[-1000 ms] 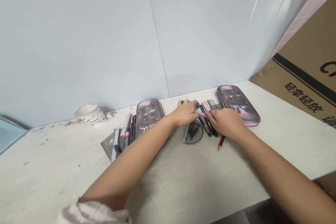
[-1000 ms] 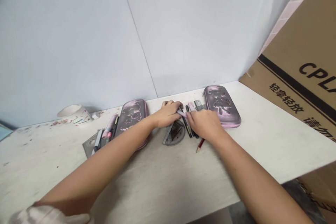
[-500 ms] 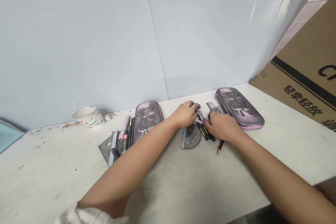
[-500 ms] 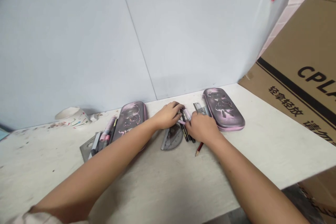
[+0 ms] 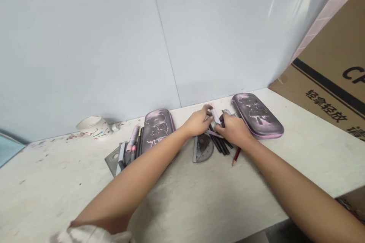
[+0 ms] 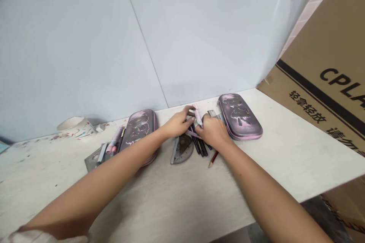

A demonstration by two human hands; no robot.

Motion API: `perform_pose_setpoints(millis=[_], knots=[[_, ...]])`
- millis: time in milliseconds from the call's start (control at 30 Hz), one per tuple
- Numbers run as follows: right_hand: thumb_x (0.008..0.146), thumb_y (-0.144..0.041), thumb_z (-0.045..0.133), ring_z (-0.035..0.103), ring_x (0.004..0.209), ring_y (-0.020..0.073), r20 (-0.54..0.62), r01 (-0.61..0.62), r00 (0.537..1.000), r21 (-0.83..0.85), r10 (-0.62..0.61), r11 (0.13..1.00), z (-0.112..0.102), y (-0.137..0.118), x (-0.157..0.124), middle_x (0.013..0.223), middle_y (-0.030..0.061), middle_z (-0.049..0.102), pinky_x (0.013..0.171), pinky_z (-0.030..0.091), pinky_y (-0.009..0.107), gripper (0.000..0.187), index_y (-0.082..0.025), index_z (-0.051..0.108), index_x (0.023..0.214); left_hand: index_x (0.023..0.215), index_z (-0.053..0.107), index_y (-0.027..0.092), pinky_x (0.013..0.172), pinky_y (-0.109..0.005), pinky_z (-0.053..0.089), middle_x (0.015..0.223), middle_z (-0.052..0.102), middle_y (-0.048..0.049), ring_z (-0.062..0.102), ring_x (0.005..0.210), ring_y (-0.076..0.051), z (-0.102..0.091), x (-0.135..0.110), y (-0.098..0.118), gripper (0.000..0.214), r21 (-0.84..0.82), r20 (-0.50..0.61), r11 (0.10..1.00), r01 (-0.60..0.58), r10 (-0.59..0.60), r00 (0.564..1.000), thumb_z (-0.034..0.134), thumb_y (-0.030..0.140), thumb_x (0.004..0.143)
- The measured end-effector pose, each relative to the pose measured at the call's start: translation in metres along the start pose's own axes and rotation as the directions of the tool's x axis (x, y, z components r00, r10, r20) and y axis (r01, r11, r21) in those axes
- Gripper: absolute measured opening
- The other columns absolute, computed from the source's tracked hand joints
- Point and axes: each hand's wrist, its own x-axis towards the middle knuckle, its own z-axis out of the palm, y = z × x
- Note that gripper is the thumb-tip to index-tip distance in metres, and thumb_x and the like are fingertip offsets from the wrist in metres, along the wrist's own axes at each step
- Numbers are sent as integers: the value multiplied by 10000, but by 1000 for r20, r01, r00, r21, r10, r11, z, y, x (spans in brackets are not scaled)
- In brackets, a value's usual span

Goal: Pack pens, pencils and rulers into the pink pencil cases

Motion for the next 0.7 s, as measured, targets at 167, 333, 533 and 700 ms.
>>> perform_pose_setpoints(millis=[167,333,533,700], knots=[[798,-328,430,599,768,206,-305,158,946,127,-113,979,-2,-2,-4,871,70,635,611,350,267,273,-160,504,1000,979,407,183,673,-294,466,670,589,-14,589,640,-150,-3,14,39,365,-829,-165,550,102,-414,895,351,520,849],[850,-409,412,581,738,175,-461,328,863,202,-206,923,-1,-5,-11,826,66,624,599,334,244,293,-152,512,947,741,372,202,365,-181,279,429,287,89,307,324,-72,-17,22,73,487,-1000,11,10,20,-555,832,324,686,755],[894,-391,317,531,543,122,-415,397,851,109,-321,911,-3,-7,-17,580,30,599,517,228,248,394,-165,552,673,614,333,204,315,-169,100,405,160,96,155,282,-56,-36,22,78,300,-991,41,-130,-37,-552,833,342,461,768],[803,-353,415,553,551,130,-459,367,830,18,-318,930,-14,0,-19,551,41,619,519,211,248,335,-164,597,594,568,245,205,311,-166,76,412,152,89,150,277,-49,-37,46,58,260,-983,-15,-125,-132,-668,744,308,353,772]])
